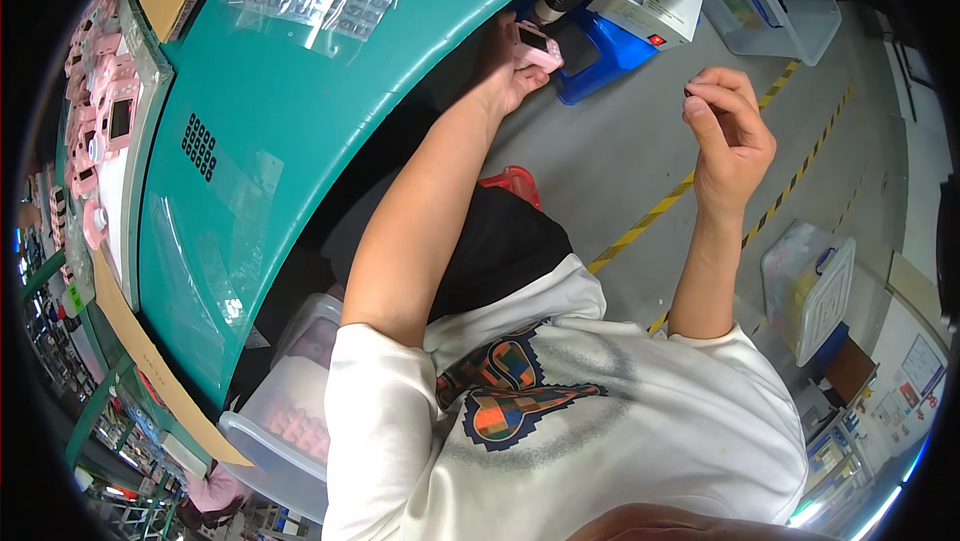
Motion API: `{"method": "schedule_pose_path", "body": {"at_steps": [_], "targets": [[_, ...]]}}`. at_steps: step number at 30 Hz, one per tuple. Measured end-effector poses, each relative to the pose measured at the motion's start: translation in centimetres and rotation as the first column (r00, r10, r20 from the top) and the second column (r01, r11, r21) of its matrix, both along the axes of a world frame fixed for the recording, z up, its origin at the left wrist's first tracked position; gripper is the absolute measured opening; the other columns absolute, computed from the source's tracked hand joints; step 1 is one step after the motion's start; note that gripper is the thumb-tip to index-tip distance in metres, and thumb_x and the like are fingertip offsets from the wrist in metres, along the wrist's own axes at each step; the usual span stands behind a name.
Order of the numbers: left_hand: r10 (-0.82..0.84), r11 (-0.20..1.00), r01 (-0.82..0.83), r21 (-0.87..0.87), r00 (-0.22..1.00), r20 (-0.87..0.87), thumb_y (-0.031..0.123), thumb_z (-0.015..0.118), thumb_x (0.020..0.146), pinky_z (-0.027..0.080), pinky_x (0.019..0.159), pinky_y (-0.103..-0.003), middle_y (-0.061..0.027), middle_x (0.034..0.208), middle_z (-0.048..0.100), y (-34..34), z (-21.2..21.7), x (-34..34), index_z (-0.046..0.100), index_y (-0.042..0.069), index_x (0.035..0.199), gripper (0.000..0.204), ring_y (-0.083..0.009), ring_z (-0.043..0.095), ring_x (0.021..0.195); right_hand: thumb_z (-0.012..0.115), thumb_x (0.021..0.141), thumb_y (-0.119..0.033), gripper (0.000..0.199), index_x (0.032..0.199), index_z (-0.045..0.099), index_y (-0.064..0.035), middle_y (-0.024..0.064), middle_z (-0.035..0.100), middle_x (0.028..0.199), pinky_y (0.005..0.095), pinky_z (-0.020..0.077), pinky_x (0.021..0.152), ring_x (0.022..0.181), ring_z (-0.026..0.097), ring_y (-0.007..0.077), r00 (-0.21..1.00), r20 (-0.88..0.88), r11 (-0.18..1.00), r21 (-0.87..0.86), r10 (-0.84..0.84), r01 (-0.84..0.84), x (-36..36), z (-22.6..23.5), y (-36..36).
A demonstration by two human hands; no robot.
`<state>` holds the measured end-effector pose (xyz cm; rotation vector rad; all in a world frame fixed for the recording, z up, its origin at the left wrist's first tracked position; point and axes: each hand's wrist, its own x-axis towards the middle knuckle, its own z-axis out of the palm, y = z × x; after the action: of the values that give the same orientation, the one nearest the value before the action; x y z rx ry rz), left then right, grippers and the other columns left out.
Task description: Manually assembling various components of a pink toy camera, including the shell, buttons, and internal parts.
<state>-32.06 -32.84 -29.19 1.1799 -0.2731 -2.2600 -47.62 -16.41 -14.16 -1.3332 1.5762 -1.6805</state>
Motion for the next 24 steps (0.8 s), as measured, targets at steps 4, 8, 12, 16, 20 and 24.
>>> {"method": "schedule_pose_path", "body": {"at_steps": [4,8,12,16,20,24], "targets": [[0.008,1.000,-0.010,-0.021,0.996,-0.085,0.047,0.052,0.092,0.046,0.057,-0.031,-0.0219,0.107,0.062,-0.2,-0.5,-0.4,0.049,0.003,0.121,0.052,-0.0362,0.067,0.087,0.071,0.081,0.008,0.014,0.093,0.073,0.0017,0.0103,0.064,0.102,0.0258,0.0444,0.074,0.089,0.057,0.0179,1.000,0.009,1.000,-0.002,-0.002,0.002,0.1,0.0,-0.1],[0.050,0.999,-0.050,0.001,0.992,-0.115,0.044,0.051,0.094,0.046,0.058,-0.031,-0.0223,0.108,0.062,-0.4,-1.3,0.1,0.049,0.001,0.120,0.050,-0.0373,0.068,0.087,0.071,0.081,0.009,0.014,0.093,0.073,0.0017,0.0106,0.064,0.103,0.0258,0.0450,0.074,0.089,0.057,0.0181,1.000,-0.004,1.000,0.006,-0.002,0.002,0.2,0.1,-0.2],[-0.001,0.998,-0.002,-0.055,0.999,-0.053,0.044,0.050,0.095,0.048,0.059,-0.032,-0.0234,0.110,0.062,0.0,0.3,0.0,0.050,0.001,0.121,0.050,-0.0389,0.068,0.090,0.071,0.081,0.009,0.015,0.094,0.074,0.0016,0.0110,0.065,0.103,0.0257,0.0453,0.074,0.089,0.058,0.0182,1.000,-0.015,1.000,0.007,0.001,-0.001,0.5,0.0,-0.2],[0.014,0.999,-0.019,-0.048,0.996,-0.092,0.044,0.049,0.096,0.050,0.061,-0.034,-0.0246,0.113,0.062,1.4,2.1,1.6,0.051,0.001,0.124,0.051,-0.0404,0.068,0.092,0.071,0.080,0.009,0.015,0.093,0.074,0.0019,0.0110,0.065,0.103,0.0254,0.0454,0.074,0.089,0.058,0.0182,1.000,-0.025,1.000,0.000,0.012,-0.012,1.3,0.3,-0.4],[0.018,1.000,-0.021,-0.014,0.977,-0.211,0.046,0.047,0.098,0.053,0.060,-0.034,-0.0277,0.119,0.061,5.5,6.7,5.7,0.051,0.001,0.132,0.056,-0.0422,0.068,0.095,0.071,0.079,0.010,0.015,0.092,0.074,0.0021,0.0108,0.064,0.101,0.0251,0.0454,0.073,0.088,0.057,0.0181,0.997,-0.048,0.998,-0.032,0.060,-0.062,2.1,0.8,-0.6],[0.054,0.998,-0.054,0.012,0.918,-0.392,0.047,0.044,0.098,0.053,0.055,-0.032,-0.0284,0.118,0.061,10.8,11.8,11.6,0.051,0.002,0.134,0.059,-0.0416,0.068,0.094,0.073,0.076,0.010,0.016,0.090,0.074,0.0020,0.0104,0.065,0.098,0.0251,0.0453,0.072,0.083,0.058,0.0179,0.982,-0.099,0.981,-0.092,0.164,-0.173,4.3,2.6,-1.7]]}}
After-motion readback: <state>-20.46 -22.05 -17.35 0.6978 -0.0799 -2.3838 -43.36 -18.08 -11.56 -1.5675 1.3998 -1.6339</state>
